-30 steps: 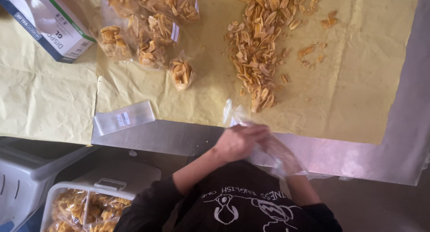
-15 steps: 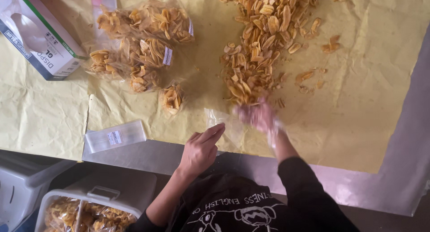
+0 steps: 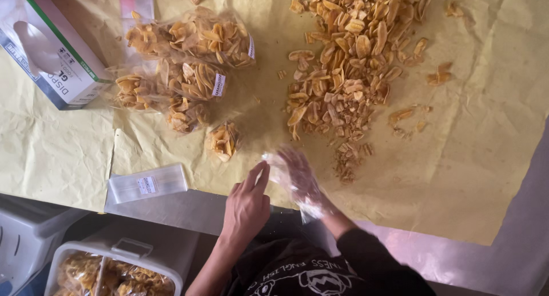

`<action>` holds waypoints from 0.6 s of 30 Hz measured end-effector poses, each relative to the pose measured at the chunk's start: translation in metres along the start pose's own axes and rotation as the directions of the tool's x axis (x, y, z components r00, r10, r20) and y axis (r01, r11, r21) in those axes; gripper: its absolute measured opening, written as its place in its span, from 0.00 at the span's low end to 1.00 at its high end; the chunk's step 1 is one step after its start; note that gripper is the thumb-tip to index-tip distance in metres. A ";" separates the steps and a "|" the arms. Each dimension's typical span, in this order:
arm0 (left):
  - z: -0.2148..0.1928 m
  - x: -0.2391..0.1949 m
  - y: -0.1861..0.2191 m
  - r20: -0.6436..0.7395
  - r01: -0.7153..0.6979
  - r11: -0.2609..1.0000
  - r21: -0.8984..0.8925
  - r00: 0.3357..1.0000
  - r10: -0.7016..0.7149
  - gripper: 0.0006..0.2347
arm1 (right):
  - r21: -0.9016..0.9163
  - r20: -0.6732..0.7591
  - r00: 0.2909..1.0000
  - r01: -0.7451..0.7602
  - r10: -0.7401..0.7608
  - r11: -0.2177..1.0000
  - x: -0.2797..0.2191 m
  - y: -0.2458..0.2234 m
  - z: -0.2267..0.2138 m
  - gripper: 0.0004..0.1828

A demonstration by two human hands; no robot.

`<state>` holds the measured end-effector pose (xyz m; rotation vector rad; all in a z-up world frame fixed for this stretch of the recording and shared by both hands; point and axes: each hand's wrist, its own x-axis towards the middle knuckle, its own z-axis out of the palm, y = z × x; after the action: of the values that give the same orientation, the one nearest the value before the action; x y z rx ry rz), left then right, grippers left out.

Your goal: The person scoops dried banana chips from a large pile on a table and places them into small clear plastic bags. They then seal the bags and set them aside. The process is repeated continuously throughout the clip.

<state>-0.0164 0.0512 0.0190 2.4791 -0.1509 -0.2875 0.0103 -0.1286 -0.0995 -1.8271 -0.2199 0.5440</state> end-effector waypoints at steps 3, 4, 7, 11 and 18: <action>-0.002 -0.006 -0.004 -0.121 -0.016 0.986 0.167 0.992 0.037 0.21 | 0.093 0.201 0.900 0.376 -0.388 0.922 0.036 0.028 -0.017 0.35; -0.004 -0.005 -0.006 -0.125 -0.034 0.984 0.174 0.991 0.056 0.20 | 0.157 0.271 0.877 0.366 -0.397 0.917 0.060 0.033 -0.029 0.36; -0.005 0.004 -0.008 -0.098 -0.054 0.991 0.125 0.993 0.067 0.20 | -0.153 0.100 0.947 0.318 -0.306 0.935 0.112 0.034 -0.100 0.33; -0.005 0.028 0.001 -0.009 -0.015 1.000 0.026 1.000 0.016 0.20 | -0.927 -0.019 0.907 0.142 -0.421 0.347 0.156 0.050 -0.170 0.33; -0.012 0.071 0.013 -0.067 0.001 1.000 -0.011 0.998 -0.002 0.18 | -0.473 -0.473 0.873 -0.138 -0.118 0.870 0.237 0.071 -0.335 0.50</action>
<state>0.0546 0.0355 0.0244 2.4746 -0.1190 -0.2053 0.3664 -0.3387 -0.1484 -2.4055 0.0049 -0.0013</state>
